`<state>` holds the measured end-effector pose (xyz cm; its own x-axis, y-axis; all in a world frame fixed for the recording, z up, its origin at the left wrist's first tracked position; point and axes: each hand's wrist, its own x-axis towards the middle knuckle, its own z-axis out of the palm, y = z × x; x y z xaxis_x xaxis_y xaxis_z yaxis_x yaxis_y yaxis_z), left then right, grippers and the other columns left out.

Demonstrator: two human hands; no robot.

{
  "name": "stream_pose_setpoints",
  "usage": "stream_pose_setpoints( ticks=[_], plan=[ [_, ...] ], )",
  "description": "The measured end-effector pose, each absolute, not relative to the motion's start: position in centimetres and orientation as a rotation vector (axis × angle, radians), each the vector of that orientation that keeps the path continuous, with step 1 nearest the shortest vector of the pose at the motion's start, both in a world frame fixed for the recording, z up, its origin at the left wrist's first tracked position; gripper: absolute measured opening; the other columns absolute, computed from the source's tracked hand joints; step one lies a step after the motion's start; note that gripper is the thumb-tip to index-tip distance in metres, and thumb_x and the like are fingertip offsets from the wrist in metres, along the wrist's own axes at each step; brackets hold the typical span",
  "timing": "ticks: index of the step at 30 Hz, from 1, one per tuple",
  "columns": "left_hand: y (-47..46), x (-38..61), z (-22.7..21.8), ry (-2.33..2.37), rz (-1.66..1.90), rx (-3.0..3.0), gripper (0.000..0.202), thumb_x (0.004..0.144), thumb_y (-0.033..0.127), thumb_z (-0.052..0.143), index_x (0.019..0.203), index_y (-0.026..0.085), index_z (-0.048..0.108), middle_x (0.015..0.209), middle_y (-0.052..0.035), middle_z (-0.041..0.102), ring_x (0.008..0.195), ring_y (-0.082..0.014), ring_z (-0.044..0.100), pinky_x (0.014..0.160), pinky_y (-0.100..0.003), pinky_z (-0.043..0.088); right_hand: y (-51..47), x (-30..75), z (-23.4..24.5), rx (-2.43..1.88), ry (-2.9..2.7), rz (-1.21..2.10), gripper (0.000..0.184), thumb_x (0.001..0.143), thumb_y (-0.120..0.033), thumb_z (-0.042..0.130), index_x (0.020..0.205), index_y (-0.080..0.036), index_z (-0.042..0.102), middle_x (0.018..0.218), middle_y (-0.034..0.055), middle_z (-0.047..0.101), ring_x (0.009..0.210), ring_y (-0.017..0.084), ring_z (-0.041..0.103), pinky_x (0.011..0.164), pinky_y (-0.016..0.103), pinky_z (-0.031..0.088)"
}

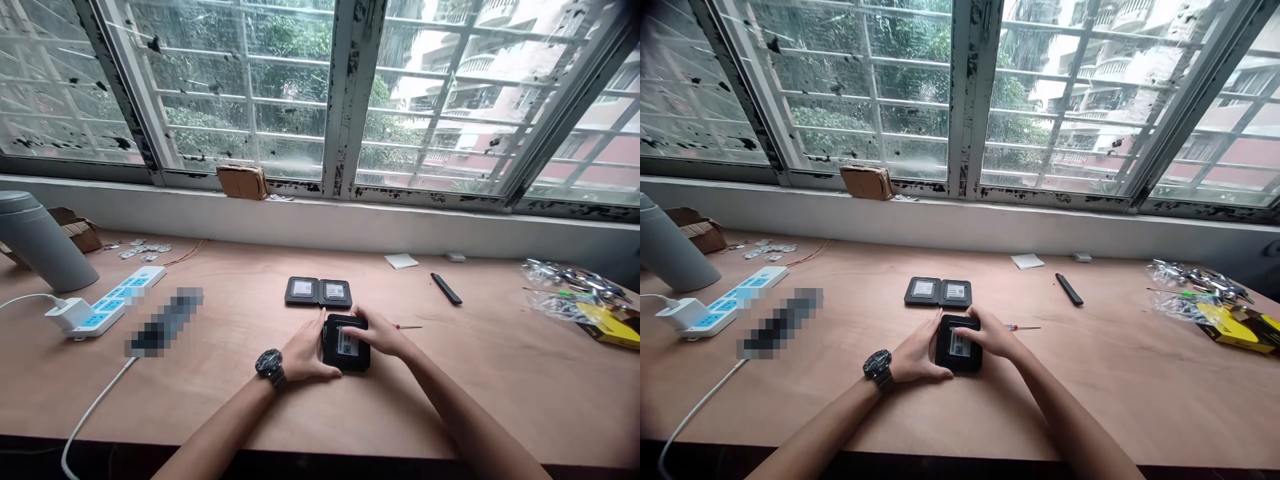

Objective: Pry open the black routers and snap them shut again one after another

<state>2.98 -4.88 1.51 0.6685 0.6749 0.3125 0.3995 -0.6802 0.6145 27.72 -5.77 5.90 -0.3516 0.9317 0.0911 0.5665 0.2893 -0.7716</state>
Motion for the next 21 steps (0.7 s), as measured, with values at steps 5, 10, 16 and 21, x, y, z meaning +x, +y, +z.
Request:
stream_pose_setpoints(
  ticks=[5,10,16,21],
  plan=[
    [-9.0,-0.3,0.1,1.343,0.707,2.415,0.117,0.07,0.068,0.079,0.158,0.014,0.024,0.155,-0.0254,0.04,0.142,-0.0461,0.038,0.117,-0.064,0.029,-6.9,29.4,9.3,-1.293,-2.031,0.852,0.031,0.097,-0.053,0.054,0.096,-0.022,0.055,0.092,0.0025,0.066,0.082,0.02,0.061,0.07,0.03,0.05],
    [-14.6,-4.7,-1.3,1.605,0.737,2.385,0.101,0.083,0.07,0.069,0.159,0.024,0.021,0.15,-0.0169,0.049,0.137,-0.0408,0.047,0.117,-0.063,0.031,-7.1,31.0,12.4,-1.242,-2.346,0.541,0.026,0.099,-0.049,0.055,0.1,-0.026,0.068,0.098,0.0058,0.071,0.09,0.024,0.063,0.079,0.036,0.051],
    [-14.4,-6.6,-0.5,1.587,0.808,2.43,0.076,0.094,0.056,0.064,0.157,0.03,0.03,0.146,-0.01,0.056,0.13,-0.0335,0.057,0.108,-0.048,0.049,-7.2,32.8,9.9,-1.063,-2.452,0.113,0.021,0.1,-0.042,0.057,0.1,-0.035,0.077,0.124,0.006,0.068,0.118,0.03,0.058,0.103,0.05,0.046],
    [-12.5,-4.7,0.8,1.513,0.771,2.393,0.081,0.091,0.046,0.072,0.159,0.036,0.027,0.147,-0.0037,0.057,0.13,-0.0307,0.058,0.107,-0.044,0.05,-8.9,35.8,4.4,-1.124,-2.422,0.019,0.024,0.101,-0.03,0.053,0.108,-0.034,0.076,0.118,0.0087,0.071,0.106,0.029,0.066,0.093,0.049,0.053]
  ],
)
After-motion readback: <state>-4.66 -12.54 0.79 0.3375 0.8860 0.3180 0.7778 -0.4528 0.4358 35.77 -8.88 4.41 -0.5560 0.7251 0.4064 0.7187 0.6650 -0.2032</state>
